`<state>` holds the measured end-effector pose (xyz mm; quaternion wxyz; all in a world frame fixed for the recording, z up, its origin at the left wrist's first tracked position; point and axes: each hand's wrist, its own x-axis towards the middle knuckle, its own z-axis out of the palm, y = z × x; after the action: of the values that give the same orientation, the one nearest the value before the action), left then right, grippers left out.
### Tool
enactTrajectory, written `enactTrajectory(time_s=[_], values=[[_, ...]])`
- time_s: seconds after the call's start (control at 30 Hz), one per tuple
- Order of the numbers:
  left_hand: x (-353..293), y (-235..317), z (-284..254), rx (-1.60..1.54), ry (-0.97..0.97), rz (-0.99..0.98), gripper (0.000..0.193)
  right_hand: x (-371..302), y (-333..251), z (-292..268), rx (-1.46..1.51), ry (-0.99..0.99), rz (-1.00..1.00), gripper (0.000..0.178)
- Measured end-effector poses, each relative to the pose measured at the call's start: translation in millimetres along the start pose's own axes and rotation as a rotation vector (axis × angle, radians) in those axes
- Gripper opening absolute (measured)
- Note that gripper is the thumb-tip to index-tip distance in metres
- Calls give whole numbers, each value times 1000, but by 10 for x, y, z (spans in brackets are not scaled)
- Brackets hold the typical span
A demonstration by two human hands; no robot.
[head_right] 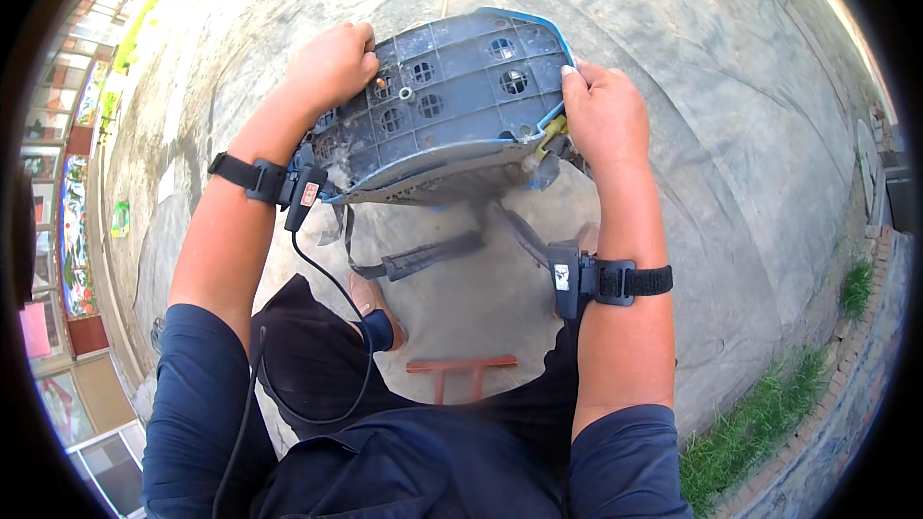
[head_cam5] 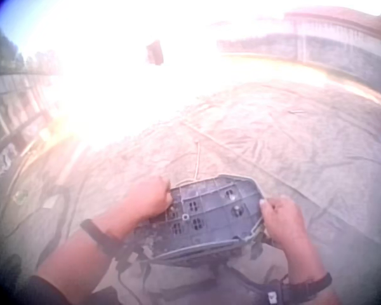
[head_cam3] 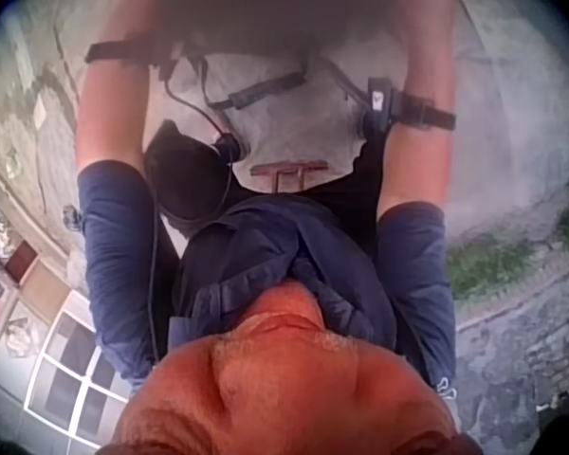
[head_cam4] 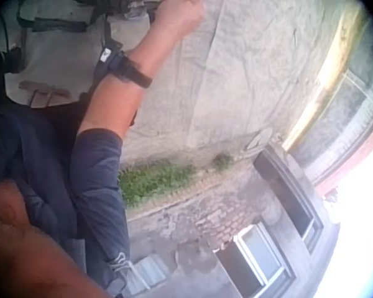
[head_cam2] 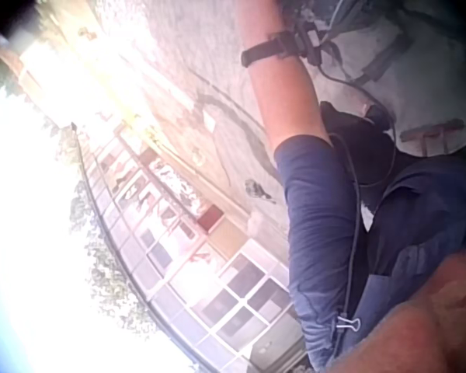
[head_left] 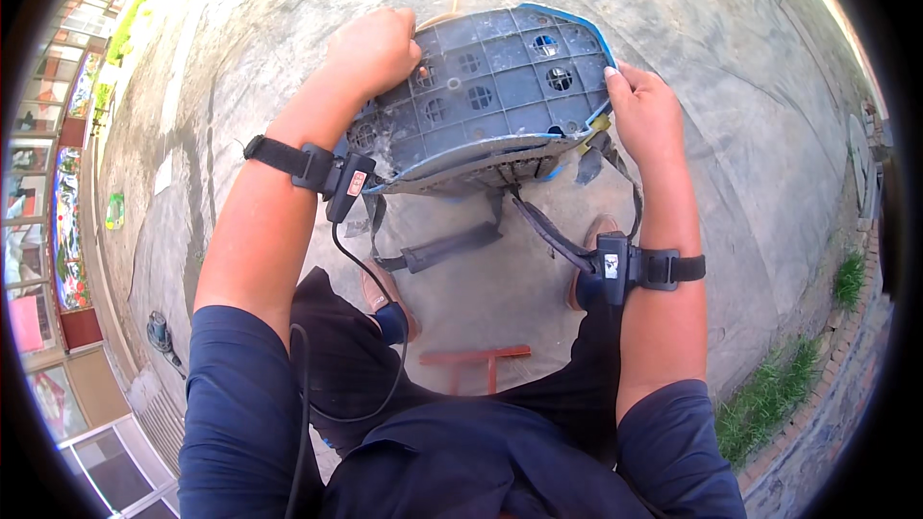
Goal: The person unscrews and removes a panel from the back of a blue backpack sprayer using a screwdriver, then works on the internal components with their hands.
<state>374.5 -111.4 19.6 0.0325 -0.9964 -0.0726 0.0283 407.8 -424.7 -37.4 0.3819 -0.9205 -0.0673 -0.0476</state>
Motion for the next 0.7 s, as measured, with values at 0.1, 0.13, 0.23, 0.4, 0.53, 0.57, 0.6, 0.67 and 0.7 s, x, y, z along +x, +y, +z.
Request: enactTrajectory(time_s=[0.1, 0.13, 0.23, 0.4, 0.53, 0.57, 0.6, 0.67, 0.7], values=[[10, -28, -11, -30, -37, 11, 28, 14, 10, 0, -31, -16, -12, 35], [19, -30, -15, -29, -56, 8, 28, 23, 21, 2, -32, -16, -13, 35], [42, -10, -26, -17, -79, -11, 29, 32, 42, 13, -15, -32, -6, 36], [37, -8, -3, 13, -32, -25, 31, 17, 30, 16, 7, -14, 15, 36], [3, -76, -49, -40, 36, -41, 31, 23, -17, -11, -19, -55, 33, 36], [-22, -134, -75, -39, 36, -47, 31, 31, -12, -10, 3, -69, 40, 37], [-58, -219, -104, -96, 123, -33, 29, 39, -6, -5, 26, -84, 46, 37], [-191, -323, -237, -150, 206, -38, 28, 46, 49, 18, 27, -70, 33, 38], [-269, -395, -325, -165, 198, -75, 29, 54, 78, 25, 27, -48, 25, 39]])
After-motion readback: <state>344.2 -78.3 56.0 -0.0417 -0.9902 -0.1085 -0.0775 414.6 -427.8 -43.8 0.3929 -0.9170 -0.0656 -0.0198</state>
